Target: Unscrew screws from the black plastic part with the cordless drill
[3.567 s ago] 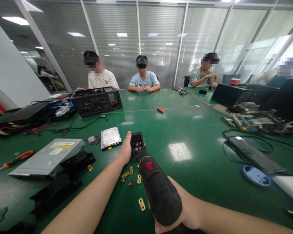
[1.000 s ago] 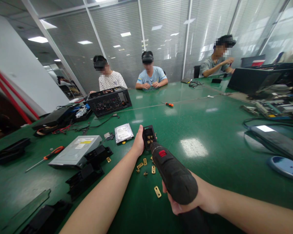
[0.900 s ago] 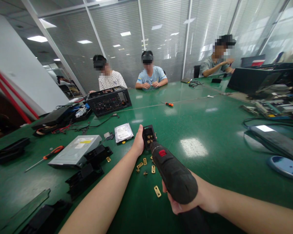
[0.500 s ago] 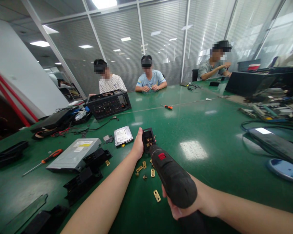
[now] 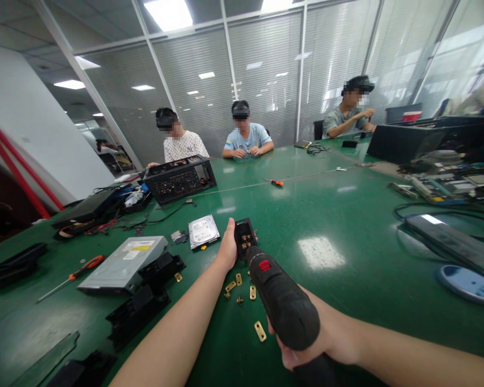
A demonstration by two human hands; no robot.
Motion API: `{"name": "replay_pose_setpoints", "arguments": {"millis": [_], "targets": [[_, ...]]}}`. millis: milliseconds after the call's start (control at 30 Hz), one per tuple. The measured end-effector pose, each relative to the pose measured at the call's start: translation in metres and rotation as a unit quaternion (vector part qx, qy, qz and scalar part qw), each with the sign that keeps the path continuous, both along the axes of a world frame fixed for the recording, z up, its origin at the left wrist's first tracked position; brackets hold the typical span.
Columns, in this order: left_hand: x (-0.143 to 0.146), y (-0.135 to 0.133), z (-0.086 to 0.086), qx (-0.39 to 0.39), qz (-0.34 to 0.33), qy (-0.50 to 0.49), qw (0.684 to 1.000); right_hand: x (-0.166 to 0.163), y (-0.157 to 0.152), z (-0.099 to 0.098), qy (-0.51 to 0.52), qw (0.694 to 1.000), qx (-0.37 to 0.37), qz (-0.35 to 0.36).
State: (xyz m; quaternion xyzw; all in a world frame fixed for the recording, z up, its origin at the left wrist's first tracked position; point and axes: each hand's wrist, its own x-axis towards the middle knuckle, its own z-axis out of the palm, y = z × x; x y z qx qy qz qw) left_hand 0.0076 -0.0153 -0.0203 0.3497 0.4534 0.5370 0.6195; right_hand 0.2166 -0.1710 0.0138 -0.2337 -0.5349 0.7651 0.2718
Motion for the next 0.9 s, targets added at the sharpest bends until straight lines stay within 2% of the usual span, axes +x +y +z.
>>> {"name": "replay_pose_setpoints", "arguments": {"millis": [200,400,600,800,900], "targets": [[0.000,0.002,-0.002,-0.002,0.001,-0.001,1.000,-0.001,-0.005,-0.003,-0.006,1.000,-0.012,-0.026],[0.002,0.000,0.002,-0.001,0.006,-0.013,1.000,0.000,-0.001,-0.008,0.003,1.000,0.006,0.001],[0.003,-0.001,0.005,-0.015,0.001,-0.006,1.000,0.002,0.000,-0.010,0.011,1.000,0.013,0.000],[0.002,0.000,0.003,-0.020,-0.005,-0.003,1.000,0.005,-0.001,-0.006,0.002,1.000,0.008,0.020],[0.002,0.002,0.002,-0.014,-0.012,-0.003,1.000,0.005,-0.001,0.000,0.004,0.999,0.033,0.009]]}}
